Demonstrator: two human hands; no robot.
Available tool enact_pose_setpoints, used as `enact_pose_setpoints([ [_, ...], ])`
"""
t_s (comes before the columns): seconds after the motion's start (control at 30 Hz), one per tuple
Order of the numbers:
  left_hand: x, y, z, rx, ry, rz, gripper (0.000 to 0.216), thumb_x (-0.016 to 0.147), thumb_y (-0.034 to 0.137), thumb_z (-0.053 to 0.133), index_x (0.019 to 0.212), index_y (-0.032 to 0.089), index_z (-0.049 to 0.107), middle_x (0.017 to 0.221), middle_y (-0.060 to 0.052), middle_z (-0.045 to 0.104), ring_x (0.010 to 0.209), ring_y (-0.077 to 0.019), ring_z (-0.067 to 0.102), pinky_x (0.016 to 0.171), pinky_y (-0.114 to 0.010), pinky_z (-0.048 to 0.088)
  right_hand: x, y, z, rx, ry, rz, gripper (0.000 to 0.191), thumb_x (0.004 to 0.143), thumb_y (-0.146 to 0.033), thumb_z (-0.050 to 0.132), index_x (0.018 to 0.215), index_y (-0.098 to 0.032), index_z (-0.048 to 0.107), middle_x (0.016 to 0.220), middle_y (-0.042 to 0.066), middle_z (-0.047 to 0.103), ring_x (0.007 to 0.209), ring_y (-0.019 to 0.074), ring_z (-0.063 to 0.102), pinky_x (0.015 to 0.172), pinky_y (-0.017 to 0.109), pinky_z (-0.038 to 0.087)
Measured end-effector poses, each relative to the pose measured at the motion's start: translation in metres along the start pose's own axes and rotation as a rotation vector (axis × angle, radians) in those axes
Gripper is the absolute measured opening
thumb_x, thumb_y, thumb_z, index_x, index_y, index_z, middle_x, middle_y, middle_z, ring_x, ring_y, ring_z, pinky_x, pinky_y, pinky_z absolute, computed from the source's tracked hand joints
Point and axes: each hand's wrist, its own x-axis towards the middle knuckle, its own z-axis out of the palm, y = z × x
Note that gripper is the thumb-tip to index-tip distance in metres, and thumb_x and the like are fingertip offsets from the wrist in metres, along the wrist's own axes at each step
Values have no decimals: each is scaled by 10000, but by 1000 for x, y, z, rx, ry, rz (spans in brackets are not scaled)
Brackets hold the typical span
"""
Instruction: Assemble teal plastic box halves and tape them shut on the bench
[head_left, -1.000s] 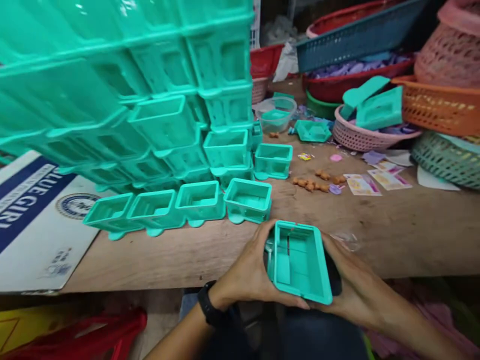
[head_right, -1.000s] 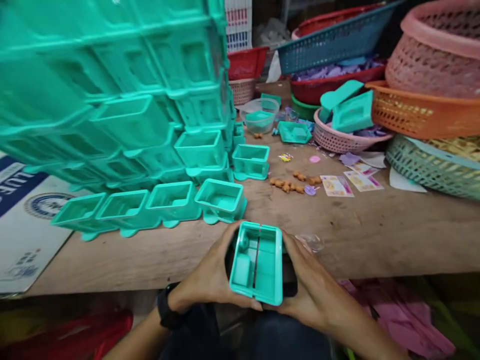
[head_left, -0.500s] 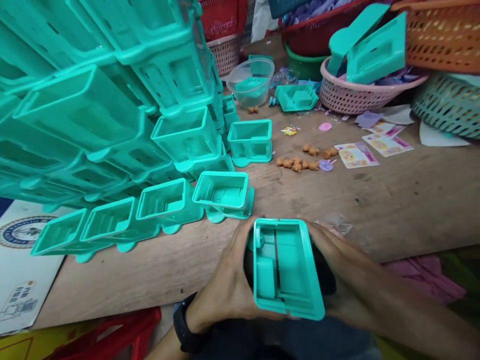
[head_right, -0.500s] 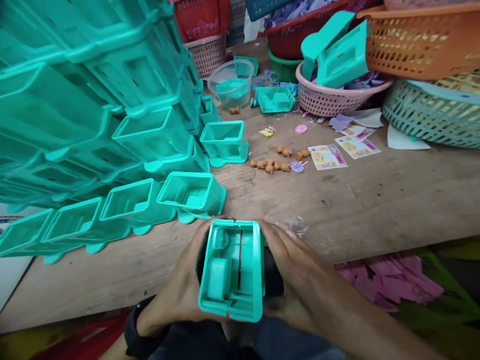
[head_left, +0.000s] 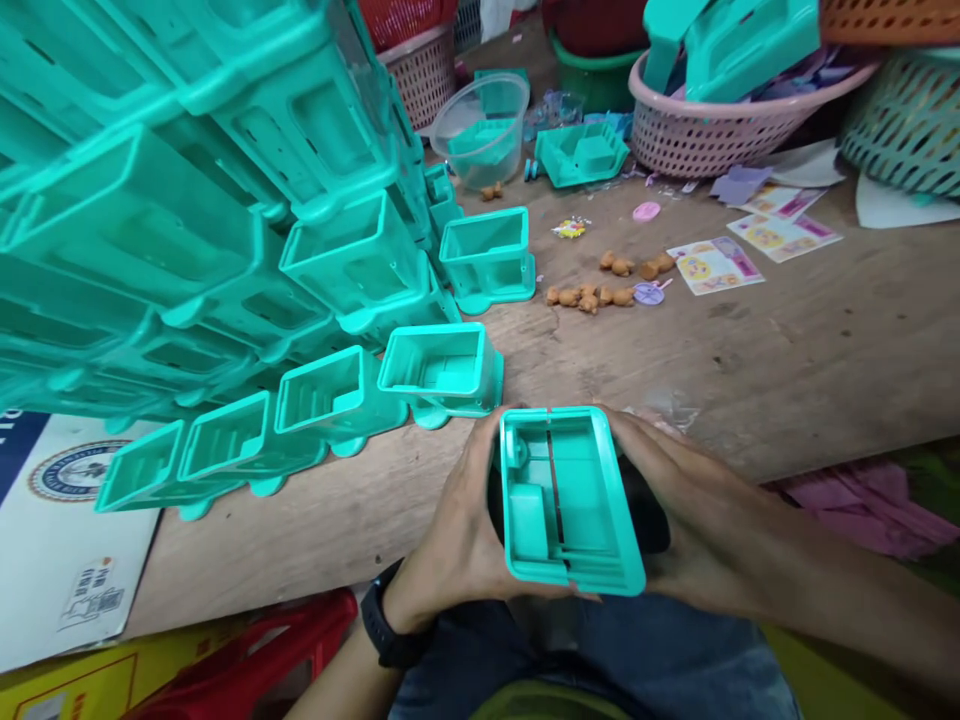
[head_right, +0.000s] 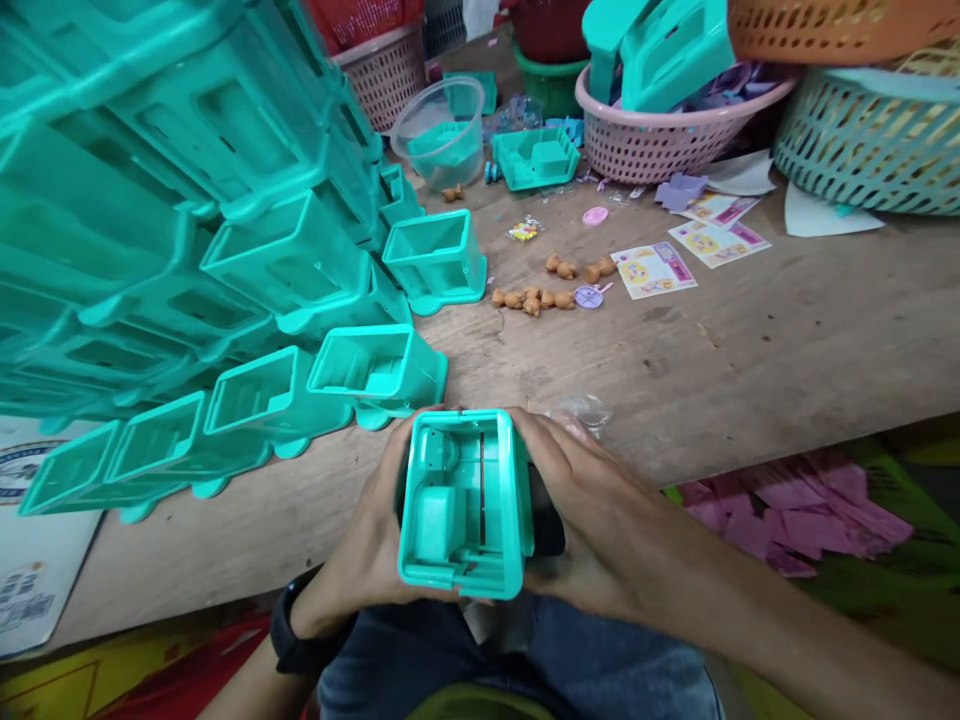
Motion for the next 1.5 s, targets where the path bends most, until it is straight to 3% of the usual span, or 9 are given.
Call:
enact_pose_setpoints([
  [0.37, -8, -4, -2, 44, -1, 45, 1227, 660, 622, 941, 1620, 275, 259, 1623, -167, 451, 1501, -441, 456, 1230, -608, 435, -10, 1, 8, -56, 75, -18, 936, 863, -370, 757, 1624, -173, 249, 1517, 223, 566, 1401, 361, 575, 1138, 558, 529],
  [0.53, -12, -4, -1, 71, -34, 36, 1257, 694, 647, 910, 1653, 296, 177, 1647, -173, 415, 1532, -443, 412, 1250, -641, 396, -15, 4, 20, -64, 185, 17, 1054, 802, -395, 800, 1652, -184, 213, 1555, 204, 537, 1455, 401, 515, 1202, 616, 464],
  [0.67, -14, -4, -4, 80, -60, -15, 1334, 673, 722, 898, 1664, 291, 114, 1672, -207, 356, 1565, -467, 343, 1272, -675, 337, -13, -4, 16, -50, 125, 50, 1028, 789, -404, 835, 1630, -190, 283, 1538, 207, 551, 1424, 419, 544, 1181, 610, 498],
  [0.8, -16, -4, -6, -32, -108, -81, 1223, 751, 784, 797, 1671, 313, 143, 1710, -181, 310, 1581, -469, 307, 1292, -675, 297, -14, -12, 11, -24, 109, 84, 1006, 786, -324, 841, 1623, -210, 294, 1499, 193, 583, 1384, 407, 580, 1136, 561, 555],
  [0.93, -17, -3, -6, -51, -100, -83, 1172, 762, 772, 794, 1663, 394, 146, 1727, -114, 296, 1577, -454, 324, 1289, -692, 287, -15, -13, 17, -73, 151, 83, 1004, 774, -307, 795, 1625, -210, 272, 1476, 187, 600, 1364, 417, 597, 1112, 572, 570],
  [1.17, -12, 2, -8, -20, -134, -77, 1120, 826, 746, 754, 1676, 383, 121, 1742, -105, 276, 1586, -447, 307, 1308, -660, 292, -12, -13, 17, -154, 177, 46, 832, 862, -333, 638, 1607, -170, 306, 1440, 213, 632, 1273, 411, 666, 988, 580, 653],
  [1.27, -8, 2, -10, -7, -142, -66, 1116, 825, 712, 780, 1669, 415, 114, 1751, -77, 252, 1591, -428, 307, 1309, -651, 299, -13, -12, 15, -177, 180, 19, 795, 928, -363, 591, 1630, -165, 276, 1408, 200, 648, 1251, 384, 681, 1014, 547, 651],
  [1.4, -7, 1, -11, -3, -161, -69, 1179, 778, 659, 857, 1670, 383, 137, 1727, -104, 297, 1582, -432, 325, 1308, -645, 307, -13, -10, 13, -194, 171, -47, 860, 982, -394, 528, 1698, -159, 113, 1422, 217, 626, 1272, 397, 665, 1014, 534, 651],
  [1.5, -11, 0, -7, -17, -128, -79, 1219, 753, 666, 872, 1675, 352, 139, 1730, -128, 287, 1579, -458, 319, 1301, -659, 315, -16, -11, 14, -144, 142, 24, 872, 938, -406, 606, 1679, -197, 197, 1480, 191, 600, 1302, 406, 648, 1057, 556, 627],
])
